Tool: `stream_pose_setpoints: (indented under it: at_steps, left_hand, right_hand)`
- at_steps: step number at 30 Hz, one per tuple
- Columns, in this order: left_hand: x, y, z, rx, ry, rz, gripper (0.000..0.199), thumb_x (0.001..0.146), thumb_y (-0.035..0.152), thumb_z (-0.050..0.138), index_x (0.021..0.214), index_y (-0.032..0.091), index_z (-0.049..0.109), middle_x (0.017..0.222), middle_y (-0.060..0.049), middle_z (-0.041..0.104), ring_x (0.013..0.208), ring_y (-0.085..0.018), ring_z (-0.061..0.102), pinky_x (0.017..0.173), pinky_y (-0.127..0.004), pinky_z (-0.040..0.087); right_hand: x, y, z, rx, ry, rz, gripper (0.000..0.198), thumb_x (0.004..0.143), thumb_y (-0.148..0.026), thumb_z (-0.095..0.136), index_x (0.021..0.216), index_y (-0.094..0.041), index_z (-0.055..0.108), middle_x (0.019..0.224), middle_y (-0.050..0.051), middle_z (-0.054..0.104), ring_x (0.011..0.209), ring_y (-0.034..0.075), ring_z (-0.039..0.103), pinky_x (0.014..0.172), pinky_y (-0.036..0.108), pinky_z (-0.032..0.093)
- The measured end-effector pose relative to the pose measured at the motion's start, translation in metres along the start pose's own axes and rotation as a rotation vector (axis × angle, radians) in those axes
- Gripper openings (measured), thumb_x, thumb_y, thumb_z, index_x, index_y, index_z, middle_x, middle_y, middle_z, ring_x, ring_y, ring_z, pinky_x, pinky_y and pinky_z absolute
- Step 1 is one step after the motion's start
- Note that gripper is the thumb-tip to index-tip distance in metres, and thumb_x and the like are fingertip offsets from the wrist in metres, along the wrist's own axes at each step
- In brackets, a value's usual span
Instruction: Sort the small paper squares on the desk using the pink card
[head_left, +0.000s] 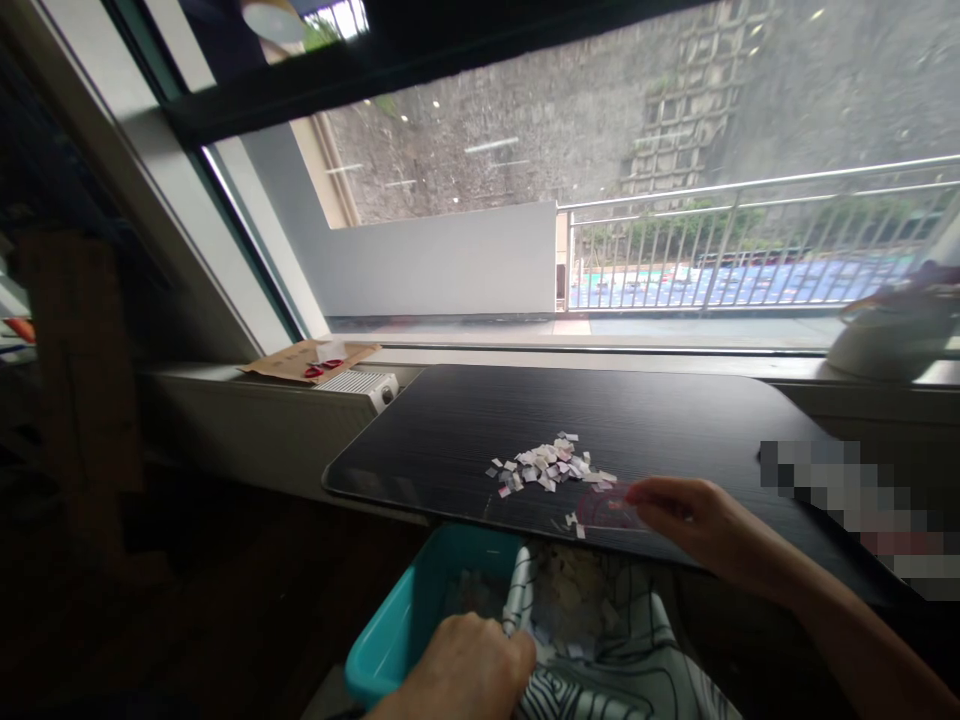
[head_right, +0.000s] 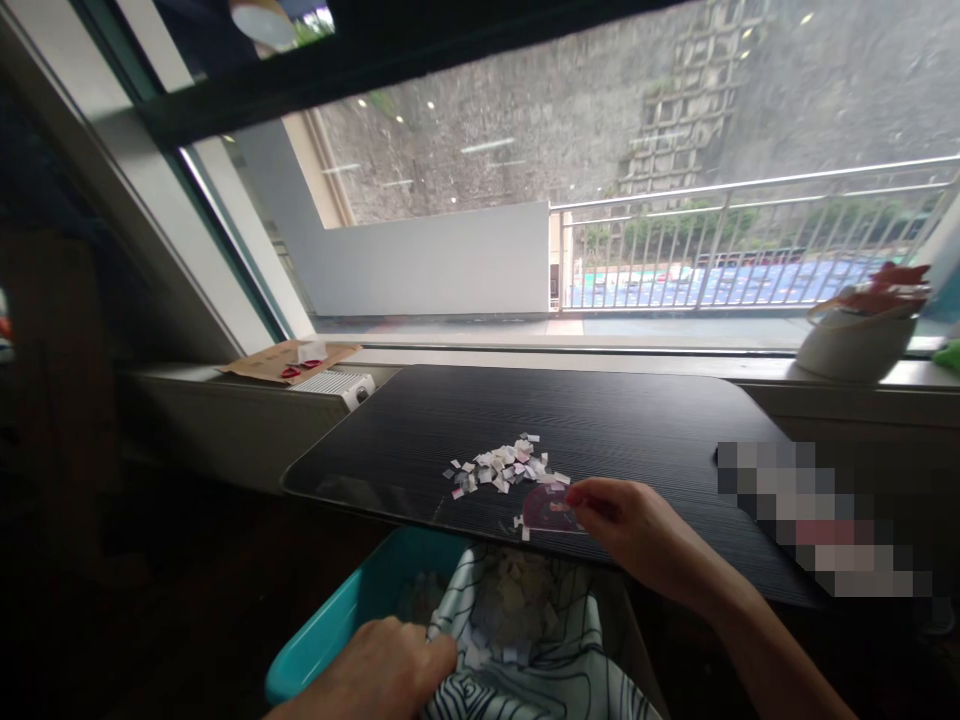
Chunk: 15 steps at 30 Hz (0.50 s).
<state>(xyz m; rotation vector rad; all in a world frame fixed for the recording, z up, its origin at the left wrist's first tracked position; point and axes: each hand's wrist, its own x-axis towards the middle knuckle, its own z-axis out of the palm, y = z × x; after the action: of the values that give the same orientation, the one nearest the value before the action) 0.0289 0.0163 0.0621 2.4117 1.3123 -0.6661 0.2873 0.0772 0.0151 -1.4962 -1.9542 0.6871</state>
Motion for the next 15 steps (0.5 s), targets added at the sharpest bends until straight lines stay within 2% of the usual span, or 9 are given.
stream_pose_setpoints:
  at_steps: [4, 7, 11, 15]
  left_hand:
    - [0.000, 0.000, 0.000, -0.002, -0.026, -0.016, 0.031, 0.074, 0.004, 0.052, 0.100, 0.014, 0.067, 0.096, -0.016, 0.071, 0.089, -0.034, 0.068, 0.074, -0.040, 0.053]
    - [-0.002, 0.000, 0.002, -0.011, -0.045, -0.026, 0.032, 0.074, 0.004, 0.052, 0.100, 0.015, 0.066, 0.097, -0.015, 0.071, 0.090, -0.033, 0.068, 0.075, -0.039, 0.052]
    - [-0.003, -0.001, 0.009, -0.003, 0.057, -0.039, 0.026, 0.074, 0.004, 0.051, 0.091, 0.017, 0.065, 0.092, -0.012, 0.071, 0.087, -0.029, 0.068, 0.074, -0.035, 0.051]
    - [-0.003, -0.004, 0.015, 0.015, 0.082, -0.028, 0.023, 0.073, 0.006, 0.051, 0.088, 0.017, 0.065, 0.089, -0.010, 0.071, 0.082, -0.026, 0.067, 0.071, -0.031, 0.049]
  right_hand:
    - [0.008, 0.003, 0.008, 0.068, 0.054, 0.003, 0.029, 0.082, -0.036, 0.055, 0.093, -0.016, 0.075, 0.079, 0.004, 0.074, 0.068, 0.018, 0.063, 0.065, 0.025, 0.049]
    - [0.006, 0.003, 0.006, 0.069, 0.011, -0.005, 0.028, 0.082, -0.035, 0.055, 0.089, -0.017, 0.074, 0.075, 0.003, 0.072, 0.065, 0.017, 0.061, 0.062, 0.024, 0.048]
    - [-0.004, 0.000, -0.003, 0.029, -0.051, 0.005, 0.028, 0.083, -0.037, 0.054, 0.088, -0.017, 0.074, 0.076, 0.003, 0.072, 0.066, 0.017, 0.061, 0.061, 0.024, 0.047]
    - [-0.008, 0.001, -0.005, 0.008, -0.012, 0.030, 0.031, 0.084, -0.039, 0.053, 0.092, -0.017, 0.074, 0.079, 0.004, 0.073, 0.068, 0.017, 0.062, 0.062, 0.025, 0.048]
